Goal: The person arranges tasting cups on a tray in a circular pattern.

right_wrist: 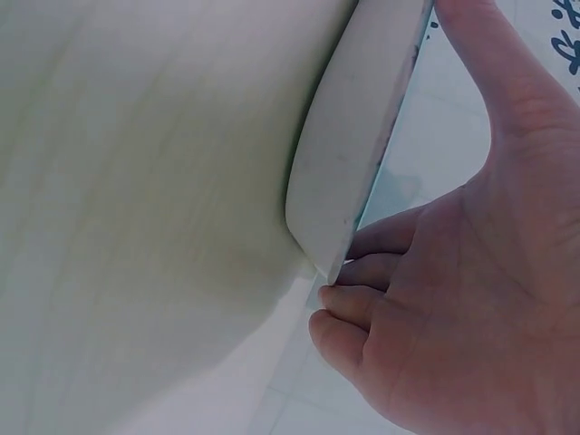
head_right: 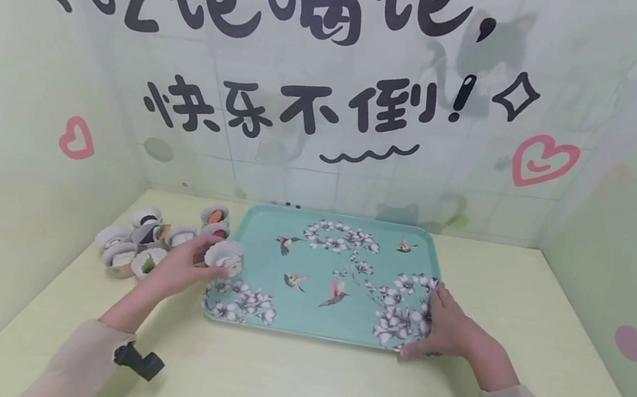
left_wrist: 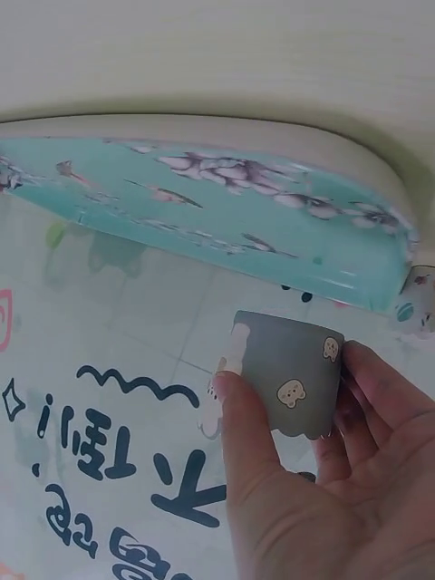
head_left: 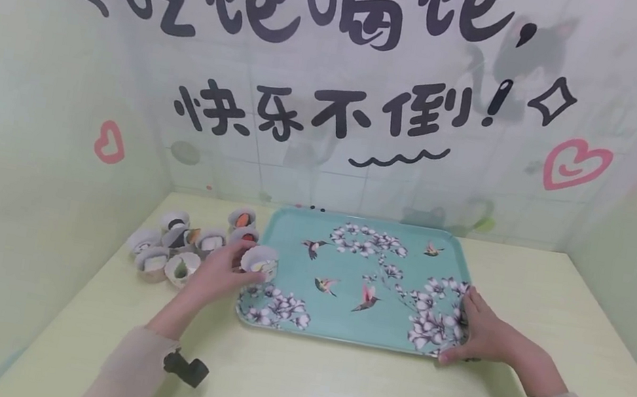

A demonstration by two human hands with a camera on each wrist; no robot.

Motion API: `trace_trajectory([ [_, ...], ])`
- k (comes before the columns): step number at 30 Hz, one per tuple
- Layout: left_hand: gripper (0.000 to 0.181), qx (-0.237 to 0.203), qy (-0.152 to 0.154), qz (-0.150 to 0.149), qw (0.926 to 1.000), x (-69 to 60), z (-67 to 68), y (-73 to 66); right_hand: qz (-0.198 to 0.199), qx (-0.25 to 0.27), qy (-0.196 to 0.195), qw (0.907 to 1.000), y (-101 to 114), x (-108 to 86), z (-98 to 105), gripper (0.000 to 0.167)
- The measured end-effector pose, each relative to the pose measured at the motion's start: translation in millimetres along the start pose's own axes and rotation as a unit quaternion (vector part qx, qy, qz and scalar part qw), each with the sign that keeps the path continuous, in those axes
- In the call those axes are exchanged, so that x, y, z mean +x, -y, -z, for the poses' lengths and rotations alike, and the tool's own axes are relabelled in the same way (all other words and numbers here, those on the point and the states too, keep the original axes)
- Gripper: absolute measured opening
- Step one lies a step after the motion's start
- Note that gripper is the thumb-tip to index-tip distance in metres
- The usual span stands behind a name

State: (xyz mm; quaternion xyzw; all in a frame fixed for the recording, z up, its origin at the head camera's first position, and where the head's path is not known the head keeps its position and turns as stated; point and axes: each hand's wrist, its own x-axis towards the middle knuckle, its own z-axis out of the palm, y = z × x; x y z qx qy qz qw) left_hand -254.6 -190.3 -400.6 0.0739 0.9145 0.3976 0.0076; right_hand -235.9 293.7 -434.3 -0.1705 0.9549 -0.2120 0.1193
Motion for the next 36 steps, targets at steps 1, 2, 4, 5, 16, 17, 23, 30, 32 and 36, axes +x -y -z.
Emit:
trace_trajectory([
  [1,0.062,-0.005,0.005,-0.004,1.0000,3.4,-2.2,-2.4,0.000,0.001,-0.001,1.0000,-0.2,-0.2,0.0,0.136],
  [2,0.062,-0.006,0.007,-0.007,0.9999,6.5,-4.5,-5.4,0.002,0.001,-0.003,1.0000,-0.3,-0.3,0.2,0.135],
  [4,0.064,-0.011,0.012,-0.009,0.9998,12.8,-9.3,-11.2,0.003,0.001,-0.005,1.0000,-0.4,-0.4,0.4,0.135],
  [5,0.065,-0.016,0.017,-0.009,0.9997,15.8,-11.5,-14.3,0.003,0.002,-0.005,1.0000,-0.5,-0.2,0.5,0.135],
  [16,0.075,-0.073,0.055,0.001,0.9959,46.8,-33.6,-44.7,-0.002,-0.003,-0.001,1.0000,0.6,1.4,2.8,0.135],
  [17,0.076,-0.079,0.057,0.001,0.9952,49.3,-35.5,-47.0,-0.001,-0.001,-0.002,1.0000,0.1,1.0,2.7,0.135],
  [23,0.078,-0.081,0.047,-0.001,0.9956,64.1,-47.4,-59.7,-0.011,0.011,-0.001,0.9999,-2.4,-1.5,0.4,0.138],
  [30,0.075,-0.082,0.048,-0.005,0.9955,78.4,-57.8,-71.6,-0.009,0.013,-0.002,0.9999,-3.3,-1.7,-1.0,0.139],
  [32,0.074,-0.085,0.049,-0.009,0.9951,81.7,-59.9,-73.5,-0.006,0.013,-0.001,0.9999,-1.5,-1.8,-0.9,0.138],
  [36,0.074,-0.089,0.054,-0.015,0.9945,90.0,-66.5,-75.8,-0.004,0.014,-0.004,0.9999,0.8,-3.4,-0.8,0.137],
])
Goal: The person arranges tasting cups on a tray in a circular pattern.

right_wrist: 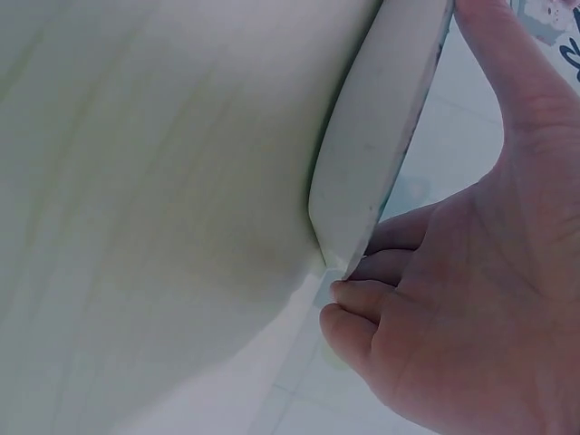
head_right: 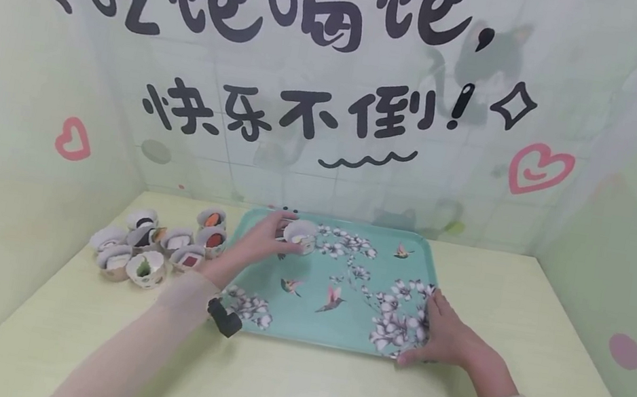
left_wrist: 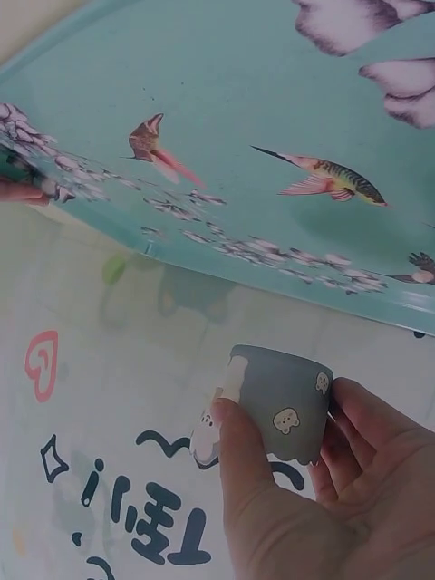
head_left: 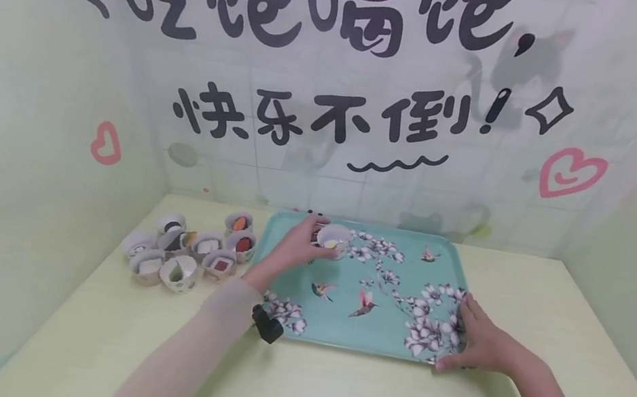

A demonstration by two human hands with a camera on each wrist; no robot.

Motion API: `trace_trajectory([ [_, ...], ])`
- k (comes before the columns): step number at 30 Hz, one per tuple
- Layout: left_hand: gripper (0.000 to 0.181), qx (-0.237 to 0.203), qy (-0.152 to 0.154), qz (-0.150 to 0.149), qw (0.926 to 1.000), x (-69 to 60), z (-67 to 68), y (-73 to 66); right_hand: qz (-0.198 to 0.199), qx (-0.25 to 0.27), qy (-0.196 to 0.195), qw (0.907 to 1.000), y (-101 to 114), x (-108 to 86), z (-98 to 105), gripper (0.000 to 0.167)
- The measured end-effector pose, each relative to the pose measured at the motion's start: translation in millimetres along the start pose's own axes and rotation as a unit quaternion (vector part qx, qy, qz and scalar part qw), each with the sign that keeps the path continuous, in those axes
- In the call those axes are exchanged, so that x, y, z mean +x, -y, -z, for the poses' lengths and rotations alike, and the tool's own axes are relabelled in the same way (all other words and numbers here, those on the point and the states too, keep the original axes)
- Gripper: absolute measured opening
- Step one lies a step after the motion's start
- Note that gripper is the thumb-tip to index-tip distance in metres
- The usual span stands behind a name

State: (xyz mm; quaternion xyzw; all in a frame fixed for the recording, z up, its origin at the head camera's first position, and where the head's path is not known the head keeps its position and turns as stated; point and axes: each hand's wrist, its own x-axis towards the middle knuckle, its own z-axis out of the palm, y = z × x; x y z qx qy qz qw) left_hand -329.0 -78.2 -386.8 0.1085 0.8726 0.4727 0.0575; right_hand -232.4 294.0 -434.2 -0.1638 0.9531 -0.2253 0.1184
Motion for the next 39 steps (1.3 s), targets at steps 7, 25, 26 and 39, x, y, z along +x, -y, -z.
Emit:
trace_trajectory([
  [7,0.078,-0.004,-0.010,0.003,0.9999,18.4,-12.9,0.4,-0.003,-0.009,-0.005,0.9999,-1.3,0.5,-1.1,0.137],
  [25,0.057,-0.021,-0.041,0.018,0.9988,64.2,-40.4,-11.3,-0.003,-0.002,0.003,1.0000,-2.2,1.3,-1.3,0.138],
  [26,0.058,-0.024,-0.042,0.016,0.9987,67.9,-42.0,-10.5,-0.002,-0.003,0.002,1.0000,-2.2,1.2,-1.2,0.138],
  [39,0.056,-0.032,-0.062,0.039,0.9968,97.1,-59.1,3.3,0.003,-0.011,-0.006,0.9999,-1.9,1.2,-0.2,0.137],
])
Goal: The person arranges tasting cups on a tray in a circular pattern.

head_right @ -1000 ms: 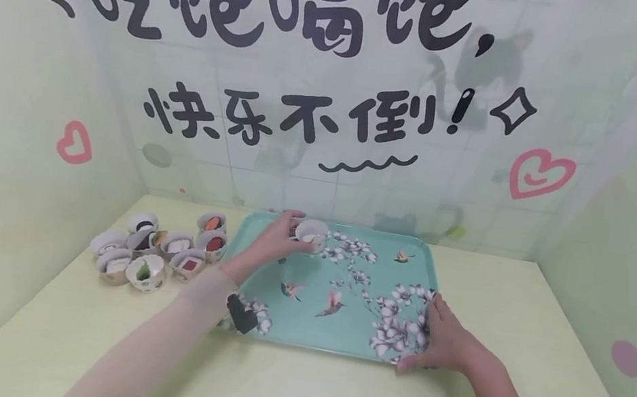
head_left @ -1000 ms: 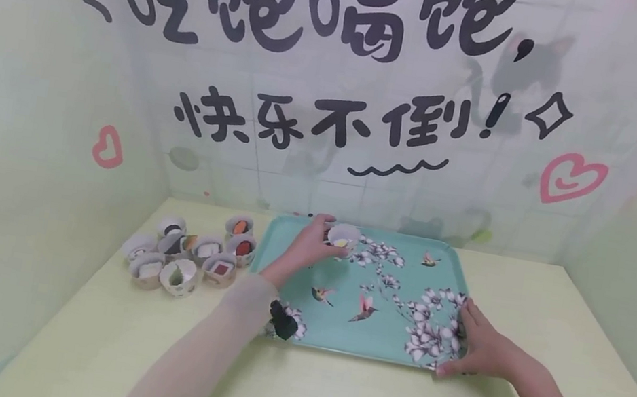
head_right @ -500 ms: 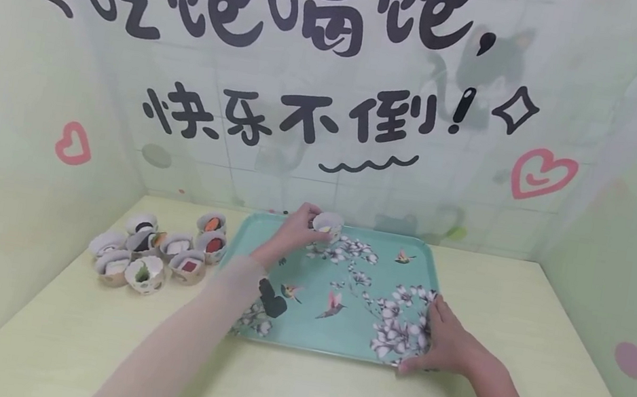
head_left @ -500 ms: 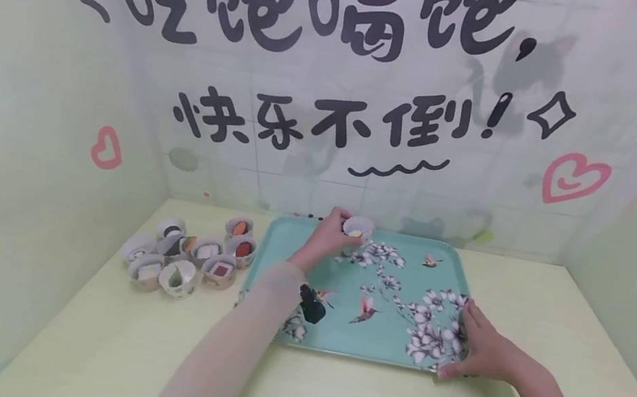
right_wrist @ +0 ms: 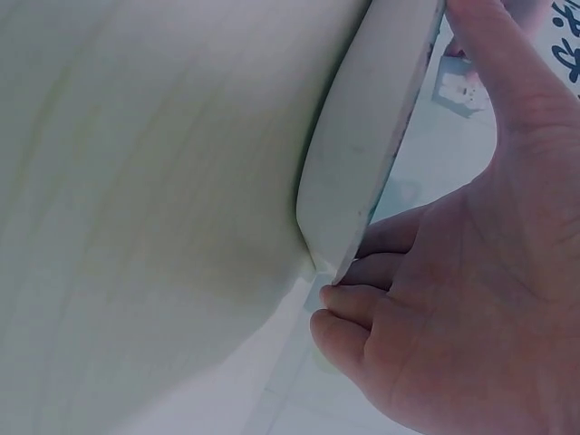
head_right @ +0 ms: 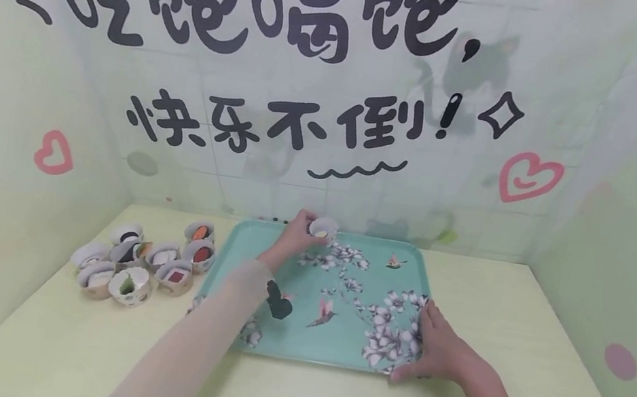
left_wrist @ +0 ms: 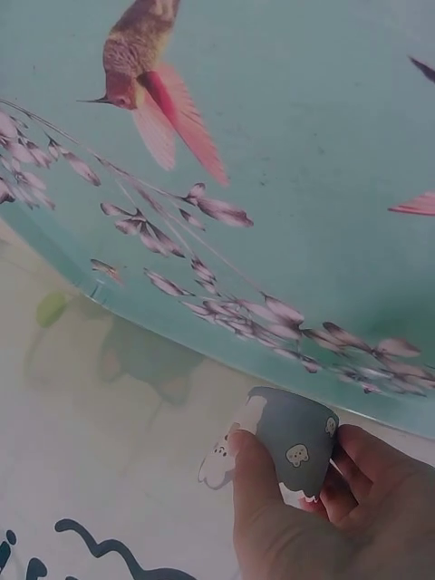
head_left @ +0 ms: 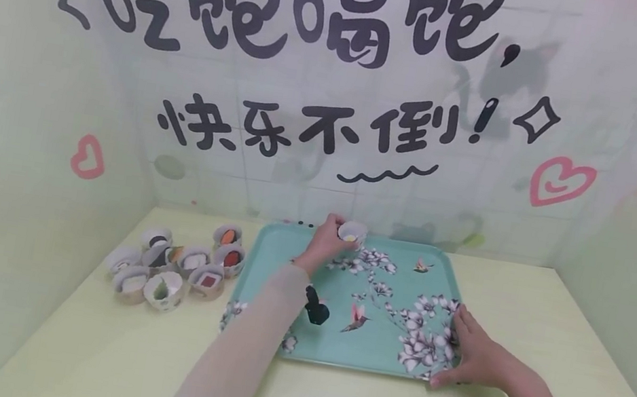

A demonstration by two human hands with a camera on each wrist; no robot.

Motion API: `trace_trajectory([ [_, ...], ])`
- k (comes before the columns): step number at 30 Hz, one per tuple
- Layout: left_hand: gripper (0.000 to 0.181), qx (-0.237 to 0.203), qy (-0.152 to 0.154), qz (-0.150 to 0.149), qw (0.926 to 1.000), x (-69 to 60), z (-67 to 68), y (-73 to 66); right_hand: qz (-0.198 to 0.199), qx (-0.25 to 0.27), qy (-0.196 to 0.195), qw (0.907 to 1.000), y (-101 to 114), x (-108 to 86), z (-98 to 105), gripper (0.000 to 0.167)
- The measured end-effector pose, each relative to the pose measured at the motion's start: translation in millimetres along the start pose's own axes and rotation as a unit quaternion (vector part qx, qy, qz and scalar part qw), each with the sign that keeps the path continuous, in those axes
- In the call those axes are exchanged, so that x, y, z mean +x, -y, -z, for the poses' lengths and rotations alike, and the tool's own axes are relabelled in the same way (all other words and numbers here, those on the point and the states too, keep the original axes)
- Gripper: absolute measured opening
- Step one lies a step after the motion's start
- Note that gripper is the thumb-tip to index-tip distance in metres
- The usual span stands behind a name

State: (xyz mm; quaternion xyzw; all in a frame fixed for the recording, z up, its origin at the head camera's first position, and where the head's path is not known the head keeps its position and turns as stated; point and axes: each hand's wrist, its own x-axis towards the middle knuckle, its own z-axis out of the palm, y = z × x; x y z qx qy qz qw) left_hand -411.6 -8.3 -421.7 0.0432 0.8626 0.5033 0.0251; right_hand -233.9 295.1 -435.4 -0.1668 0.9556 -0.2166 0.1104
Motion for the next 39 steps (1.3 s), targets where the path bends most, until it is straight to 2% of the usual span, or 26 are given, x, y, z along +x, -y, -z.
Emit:
trace_trajectory([
  [9,0.057,0.014,0.005,0.018,0.9997,4.9,-5.3,8.4,-0.003,-0.001,0.003,1.0000,8.5,-0.5,2.2,0.138],
  [20,0.056,0.028,0.007,0.057,0.9980,-4.4,-9.7,15.2,-0.009,-0.005,0.016,0.9998,9.5,-1.1,-4.3,0.140],
  [27,0.054,0.020,-0.002,0.038,0.9991,-2.5,-11.3,16.4,-0.007,-0.008,0.013,0.9999,12.3,0.0,-3.5,0.140],
  [36,0.054,0.020,0.007,0.010,0.9997,3.5,-9.7,15.8,-0.010,-0.009,0.010,0.9999,7.7,-1.7,2.8,0.139],
  [39,0.058,0.025,0.011,0.010,0.9996,3.4,-8.1,14.8,-0.011,-0.004,0.010,0.9999,5.7,-1.8,3.0,0.138],
])
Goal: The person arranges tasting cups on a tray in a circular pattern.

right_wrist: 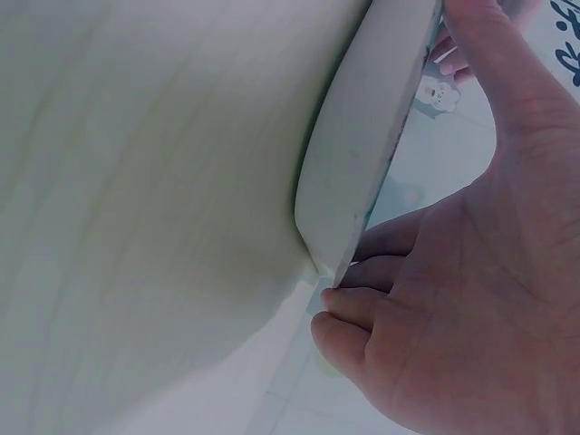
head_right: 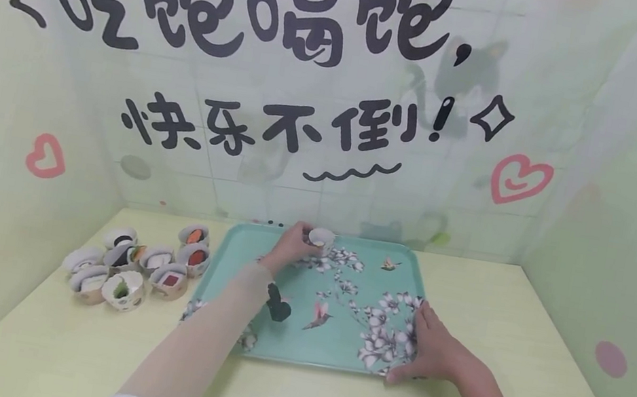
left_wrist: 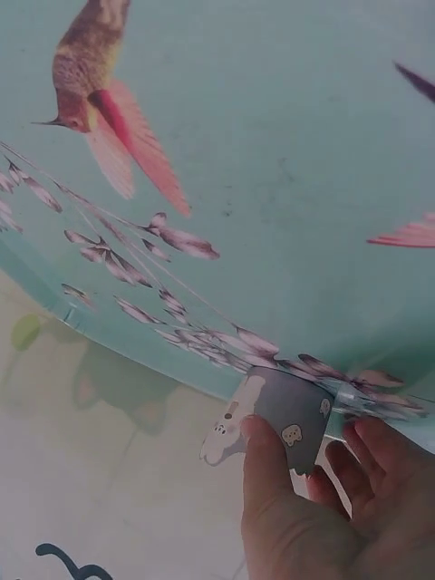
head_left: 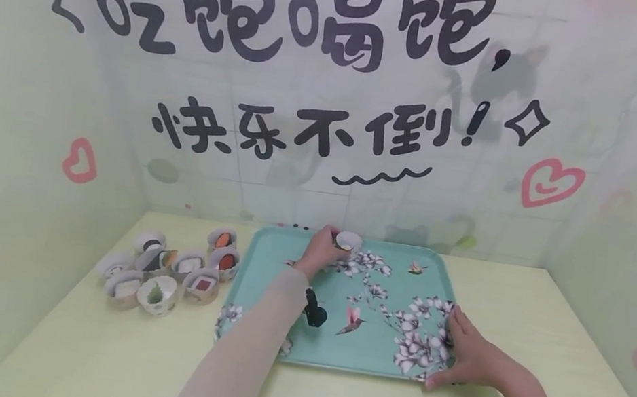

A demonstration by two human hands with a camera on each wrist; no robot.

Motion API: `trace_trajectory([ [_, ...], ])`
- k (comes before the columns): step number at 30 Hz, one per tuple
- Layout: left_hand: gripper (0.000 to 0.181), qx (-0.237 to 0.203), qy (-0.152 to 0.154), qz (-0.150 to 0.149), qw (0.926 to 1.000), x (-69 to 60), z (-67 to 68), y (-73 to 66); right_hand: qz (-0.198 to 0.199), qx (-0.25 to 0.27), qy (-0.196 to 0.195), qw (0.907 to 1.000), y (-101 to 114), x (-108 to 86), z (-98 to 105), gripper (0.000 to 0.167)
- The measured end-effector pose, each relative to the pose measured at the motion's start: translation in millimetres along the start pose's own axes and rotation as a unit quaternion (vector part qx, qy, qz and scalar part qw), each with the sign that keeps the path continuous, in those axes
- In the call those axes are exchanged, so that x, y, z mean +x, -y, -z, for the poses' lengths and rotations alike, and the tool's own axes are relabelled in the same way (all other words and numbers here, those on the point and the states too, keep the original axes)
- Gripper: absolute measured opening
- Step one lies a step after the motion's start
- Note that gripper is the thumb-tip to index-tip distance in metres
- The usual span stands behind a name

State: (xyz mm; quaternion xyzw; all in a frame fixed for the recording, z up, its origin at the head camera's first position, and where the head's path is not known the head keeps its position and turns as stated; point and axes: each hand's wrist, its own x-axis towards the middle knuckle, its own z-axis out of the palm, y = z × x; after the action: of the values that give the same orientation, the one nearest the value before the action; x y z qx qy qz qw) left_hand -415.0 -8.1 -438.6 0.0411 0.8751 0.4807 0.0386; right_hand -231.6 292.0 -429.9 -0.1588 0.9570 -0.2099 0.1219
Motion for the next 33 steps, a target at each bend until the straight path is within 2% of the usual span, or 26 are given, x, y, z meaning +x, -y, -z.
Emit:
trace_trajectory([
  [6,0.065,0.011,0.001,0.010,0.9999,-3.9,7.6,-1.0,0.001,-0.002,-0.003,1.0000,-1.3,1.3,-0.1,0.138],
  [10,0.068,0.012,0.005,0.002,0.9999,-7.2,14.5,0.5,0.005,0.005,-0.002,1.0000,-0.5,1.9,1.2,0.137],
  [16,0.070,0.006,0.022,-0.012,0.9997,-12.5,25.3,6.9,0.010,0.013,-0.003,0.9999,1.7,1.1,0.8,0.136],
  [21,0.070,0.005,0.034,-0.013,0.9993,-18.0,33.4,11.7,0.012,0.015,-0.002,0.9998,2.5,0.9,-0.9,0.135],
  [33,0.074,0.007,0.085,-0.027,0.9960,-35.1,58.7,11.4,0.015,-0.006,-0.003,0.9999,0.7,2.2,-1.1,0.133],
])
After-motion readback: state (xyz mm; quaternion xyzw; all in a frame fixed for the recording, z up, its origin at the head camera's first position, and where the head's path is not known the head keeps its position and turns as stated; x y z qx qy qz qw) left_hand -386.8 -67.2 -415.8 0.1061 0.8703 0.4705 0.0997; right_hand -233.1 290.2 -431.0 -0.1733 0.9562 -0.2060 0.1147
